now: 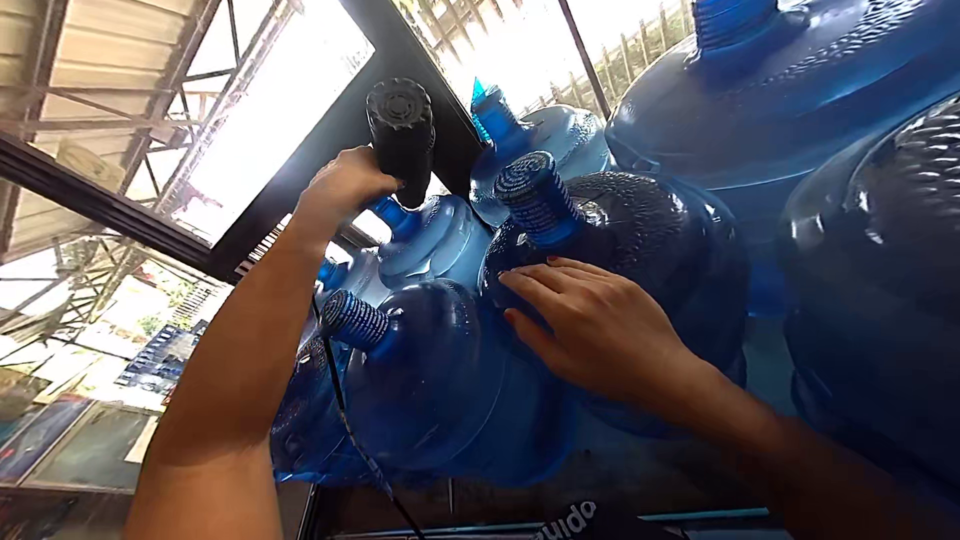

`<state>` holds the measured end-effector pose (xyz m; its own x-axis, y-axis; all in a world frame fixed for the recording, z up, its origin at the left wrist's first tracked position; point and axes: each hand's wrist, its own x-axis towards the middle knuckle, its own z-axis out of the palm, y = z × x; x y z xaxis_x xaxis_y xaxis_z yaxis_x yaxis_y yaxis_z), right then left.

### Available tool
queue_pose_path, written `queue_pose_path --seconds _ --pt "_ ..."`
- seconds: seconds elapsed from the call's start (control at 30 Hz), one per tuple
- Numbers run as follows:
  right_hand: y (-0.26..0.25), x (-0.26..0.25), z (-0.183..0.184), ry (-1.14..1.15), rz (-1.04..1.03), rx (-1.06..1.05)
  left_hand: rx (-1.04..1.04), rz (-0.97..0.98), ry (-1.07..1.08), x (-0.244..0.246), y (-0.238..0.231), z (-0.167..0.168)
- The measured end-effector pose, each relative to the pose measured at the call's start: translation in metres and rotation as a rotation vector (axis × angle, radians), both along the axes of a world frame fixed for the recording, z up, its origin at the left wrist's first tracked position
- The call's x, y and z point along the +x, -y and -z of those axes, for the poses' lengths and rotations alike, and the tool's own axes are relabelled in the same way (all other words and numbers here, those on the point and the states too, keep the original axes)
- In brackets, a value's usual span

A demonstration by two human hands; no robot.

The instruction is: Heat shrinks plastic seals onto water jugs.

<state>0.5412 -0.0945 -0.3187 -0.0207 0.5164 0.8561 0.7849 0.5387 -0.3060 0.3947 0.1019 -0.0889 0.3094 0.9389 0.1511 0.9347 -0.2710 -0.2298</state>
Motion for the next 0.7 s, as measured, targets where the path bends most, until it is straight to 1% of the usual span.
queue_pose_path --seconds 0.07,0.13,0.27,0.33,0.4,0.47,0.53,0.57,0.63,0.67,0.7 --pt "0.0 0.001 -0.001 0.015 -0.003 0.0 0.018 0.081 0.001 -0.019 0.018 -0.005" --pt "0.001 0.002 -0.002 0.04 -0.002 -0.009 0.023 0.142 0.055 -0.039 0.039 -0.009" --pt "0.001 0.004 -0.002 0.068 0.004 -0.029 0.066 0.151 0.19 -0.085 0.073 -0.012" --pt "0.003 0.007 -0.004 0.055 -0.028 -0.046 0.08 0.134 0.37 -0.109 0.091 -0.014" --pt "0.008 0.013 -0.015 -0.042 -0.114 -0.05 0.089 0.126 0.631 -0.126 0.11 -0.016" --pt "0.013 0.018 -0.043 -0.176 -0.152 0.004 0.086 0.202 0.921 -0.143 0.115 -0.019" --pt "0.012 0.017 -0.085 -0.363 -0.146 0.081 0.002 0.277 1.221 -0.151 0.111 -0.021" --pt "0.003 0.019 -0.107 -0.458 -0.149 0.121 -0.032 0.323 1.356 -0.149 0.11 -0.022" --pt "-0.035 0.031 -0.146 -0.577 -0.154 0.151 -0.068 0.44 1.556 -0.137 0.108 -0.019" --pt "-0.06 0.043 -0.16 -0.574 -0.11 0.114 -0.061 0.482 1.608 -0.127 0.111 -0.016" --pt "-0.085 0.053 -0.17 -0.551 -0.022 0.021 -0.044 0.505 1.644 -0.115 0.116 -0.013"
